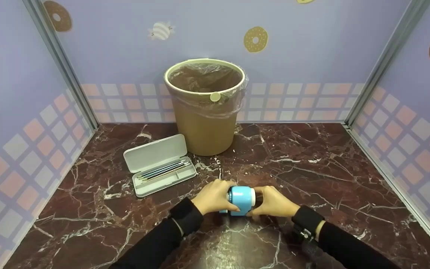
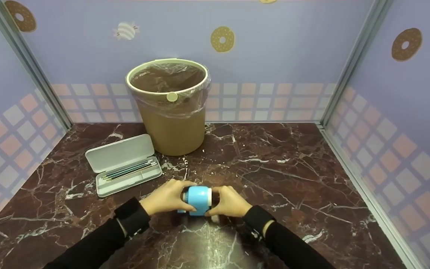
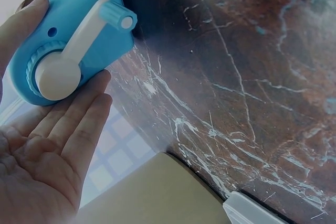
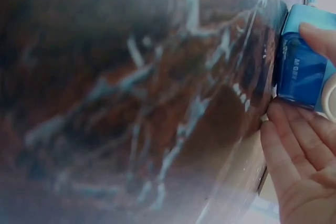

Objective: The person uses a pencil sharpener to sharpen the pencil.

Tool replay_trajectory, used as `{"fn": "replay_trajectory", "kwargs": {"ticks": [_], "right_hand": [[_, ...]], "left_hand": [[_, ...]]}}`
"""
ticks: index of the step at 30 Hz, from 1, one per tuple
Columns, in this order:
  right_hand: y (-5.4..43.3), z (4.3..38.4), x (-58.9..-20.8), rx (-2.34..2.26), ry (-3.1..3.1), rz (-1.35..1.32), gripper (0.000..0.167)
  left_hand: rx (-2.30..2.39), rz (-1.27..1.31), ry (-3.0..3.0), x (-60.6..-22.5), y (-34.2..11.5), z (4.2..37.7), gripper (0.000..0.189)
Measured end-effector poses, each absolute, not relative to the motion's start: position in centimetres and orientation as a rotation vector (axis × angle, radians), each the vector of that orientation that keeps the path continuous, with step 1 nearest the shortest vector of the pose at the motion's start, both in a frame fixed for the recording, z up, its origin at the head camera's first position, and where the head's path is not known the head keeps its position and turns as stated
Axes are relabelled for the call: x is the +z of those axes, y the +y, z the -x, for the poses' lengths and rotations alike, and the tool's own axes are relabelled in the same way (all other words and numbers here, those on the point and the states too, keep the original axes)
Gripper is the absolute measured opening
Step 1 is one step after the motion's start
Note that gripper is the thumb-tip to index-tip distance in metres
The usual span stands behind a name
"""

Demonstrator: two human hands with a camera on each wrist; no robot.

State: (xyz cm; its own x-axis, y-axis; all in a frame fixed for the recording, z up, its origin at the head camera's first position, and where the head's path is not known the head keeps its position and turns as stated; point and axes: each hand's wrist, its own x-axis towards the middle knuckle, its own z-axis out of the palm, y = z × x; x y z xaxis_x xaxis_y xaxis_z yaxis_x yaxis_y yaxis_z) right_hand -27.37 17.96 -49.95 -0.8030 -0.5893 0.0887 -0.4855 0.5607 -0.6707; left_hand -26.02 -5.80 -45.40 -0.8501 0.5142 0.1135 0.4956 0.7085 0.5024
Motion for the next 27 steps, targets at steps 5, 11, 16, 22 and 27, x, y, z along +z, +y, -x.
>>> {"fn": "replay_trajectory", "kwargs": {"ticks": [5,11,16,22,27], "right_hand": [[17.98,27.34,-49.89,-1.037,2.664,0.947,0.058],[17.97,27.29,-49.84,-0.994,2.704,0.956,0.057],[17.97,27.34,-50.01,-1.030,2.692,0.963,0.056],[18.08,27.50,-50.29,-1.068,2.665,0.976,0.055],[18.24,27.61,-50.39,-1.105,2.620,0.996,0.054]], "left_hand": [[0.827,-0.843,2.865,-45.30,-5.82,26.00,0.064],[0.832,-0.845,2.855,-45.32,-5.87,26.06,0.065],[0.843,-0.850,2.850,-45.34,-5.88,26.08,0.062],[0.856,-0.863,2.846,-45.36,-5.97,26.04,0.060],[0.847,-0.855,2.846,-45.15,-5.99,25.94,0.059]]}}
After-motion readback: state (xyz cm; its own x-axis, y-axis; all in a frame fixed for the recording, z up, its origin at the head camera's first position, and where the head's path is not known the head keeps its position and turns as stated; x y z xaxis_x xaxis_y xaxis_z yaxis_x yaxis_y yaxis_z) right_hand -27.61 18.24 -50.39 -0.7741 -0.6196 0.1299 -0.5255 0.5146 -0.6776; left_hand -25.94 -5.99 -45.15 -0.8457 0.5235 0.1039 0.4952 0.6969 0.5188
